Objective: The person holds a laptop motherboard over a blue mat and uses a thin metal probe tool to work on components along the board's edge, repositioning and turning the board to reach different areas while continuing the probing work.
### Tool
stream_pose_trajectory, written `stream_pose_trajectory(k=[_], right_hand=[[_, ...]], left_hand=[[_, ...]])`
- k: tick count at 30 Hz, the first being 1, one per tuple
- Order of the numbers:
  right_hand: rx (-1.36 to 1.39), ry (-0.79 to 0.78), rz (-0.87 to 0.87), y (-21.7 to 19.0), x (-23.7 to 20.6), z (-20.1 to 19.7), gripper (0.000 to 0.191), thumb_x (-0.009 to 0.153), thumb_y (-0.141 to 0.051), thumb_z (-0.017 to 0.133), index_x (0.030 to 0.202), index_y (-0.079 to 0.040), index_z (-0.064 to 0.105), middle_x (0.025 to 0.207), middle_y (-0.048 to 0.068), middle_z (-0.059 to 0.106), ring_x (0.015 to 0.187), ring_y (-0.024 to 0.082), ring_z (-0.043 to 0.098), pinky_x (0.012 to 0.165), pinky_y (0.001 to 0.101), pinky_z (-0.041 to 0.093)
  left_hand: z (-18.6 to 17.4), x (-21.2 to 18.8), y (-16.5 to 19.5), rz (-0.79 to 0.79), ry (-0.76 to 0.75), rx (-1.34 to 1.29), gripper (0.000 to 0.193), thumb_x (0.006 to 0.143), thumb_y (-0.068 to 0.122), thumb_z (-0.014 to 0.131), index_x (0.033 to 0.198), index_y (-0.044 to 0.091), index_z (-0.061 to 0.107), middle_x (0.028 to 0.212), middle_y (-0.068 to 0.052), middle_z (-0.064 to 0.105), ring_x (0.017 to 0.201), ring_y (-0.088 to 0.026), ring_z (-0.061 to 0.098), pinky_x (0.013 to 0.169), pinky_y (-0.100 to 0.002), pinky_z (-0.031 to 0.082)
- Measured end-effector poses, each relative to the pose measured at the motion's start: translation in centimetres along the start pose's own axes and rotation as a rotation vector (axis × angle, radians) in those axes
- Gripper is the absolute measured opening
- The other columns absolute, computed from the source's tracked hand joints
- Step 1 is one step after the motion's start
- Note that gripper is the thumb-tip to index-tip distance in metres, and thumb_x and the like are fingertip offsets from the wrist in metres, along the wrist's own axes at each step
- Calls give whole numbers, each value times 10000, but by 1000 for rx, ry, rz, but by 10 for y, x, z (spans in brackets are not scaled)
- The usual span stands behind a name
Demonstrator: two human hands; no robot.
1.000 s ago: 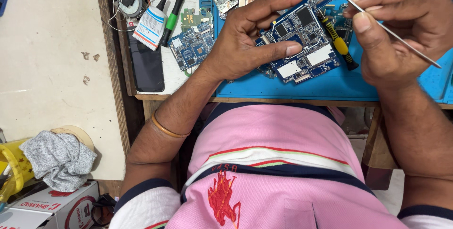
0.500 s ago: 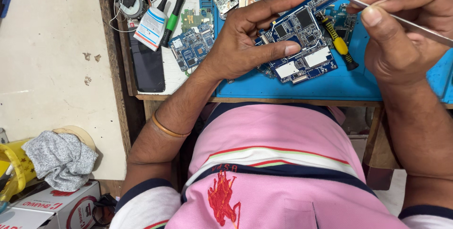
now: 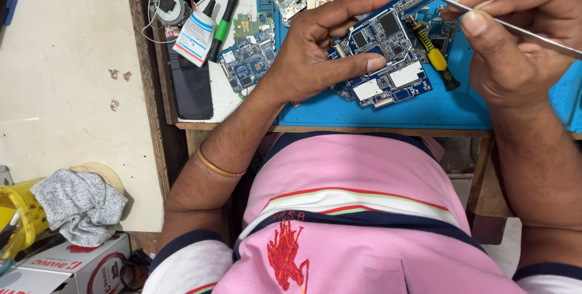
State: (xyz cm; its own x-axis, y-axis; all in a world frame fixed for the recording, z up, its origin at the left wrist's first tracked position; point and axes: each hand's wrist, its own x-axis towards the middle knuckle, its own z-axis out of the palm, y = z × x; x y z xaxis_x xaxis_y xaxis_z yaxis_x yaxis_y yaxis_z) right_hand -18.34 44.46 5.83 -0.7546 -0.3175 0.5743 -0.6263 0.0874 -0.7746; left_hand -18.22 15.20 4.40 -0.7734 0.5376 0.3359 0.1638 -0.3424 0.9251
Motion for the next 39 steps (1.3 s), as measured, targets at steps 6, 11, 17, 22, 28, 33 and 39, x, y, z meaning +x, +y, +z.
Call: stream_pose_trajectory(k=[6,11,17,22,28,33,39], right_hand=[[-77,-76,43,-19,2,3,150,1084,23,687,1072,56,541,1028,264,695,927,286,744,808,328,624],[-116,-94,-42,-15,4,1,140,1090,13,691,1089,77,567,1039,269,693,936,285,749,821,331,648],[-122,-41,-112,-8,-2,1,138,1170,11,663,1174,66,537,1179,255,687,995,220,724,867,281,623],[-232,-39,-77,-13,-3,3,154,1120,22,680,1122,83,539,1140,280,695,972,249,739,835,280,613],[-273,-57,-100,-16,3,3,164,1150,47,693,1131,95,537,1138,279,706,988,240,744,840,269,612],[-253,-55,-102,-12,5,2,146,1116,37,680,1134,80,542,1092,276,718,921,227,743,786,267,613],[-177,-51,-83,-8,2,-3,164,1153,5,698,1143,77,551,1122,261,726,951,215,758,802,258,632]], left_hand=[[1,-1,-1,-11,11,37,565,1061,50,857,1513,131,528,1364,-42,698,1254,-102,703,1128,-271,628],[1,-1,-2,-18,14,43,574,1057,46,856,1516,123,520,1356,-52,710,1248,-103,708,1114,-273,637],[0,-1,0,-34,14,9,571,1069,18,843,1528,99,512,1388,-70,698,1258,-106,683,1135,-275,620],[1,-2,1,-43,25,-29,572,1071,8,841,1530,88,510,1393,-64,688,1240,-104,649,1149,-272,601],[1,-1,4,-61,24,-46,577,1063,7,839,1530,80,509,1376,-64,697,1249,-109,680,1142,-272,603],[0,-1,4,-47,19,-28,572,1067,13,839,1530,86,512,1392,-58,684,1236,-105,651,1153,-269,596],[0,0,5,-40,13,-5,565,1060,38,842,1522,89,520,1404,-61,680,1286,-112,679,1164,-274,589]])
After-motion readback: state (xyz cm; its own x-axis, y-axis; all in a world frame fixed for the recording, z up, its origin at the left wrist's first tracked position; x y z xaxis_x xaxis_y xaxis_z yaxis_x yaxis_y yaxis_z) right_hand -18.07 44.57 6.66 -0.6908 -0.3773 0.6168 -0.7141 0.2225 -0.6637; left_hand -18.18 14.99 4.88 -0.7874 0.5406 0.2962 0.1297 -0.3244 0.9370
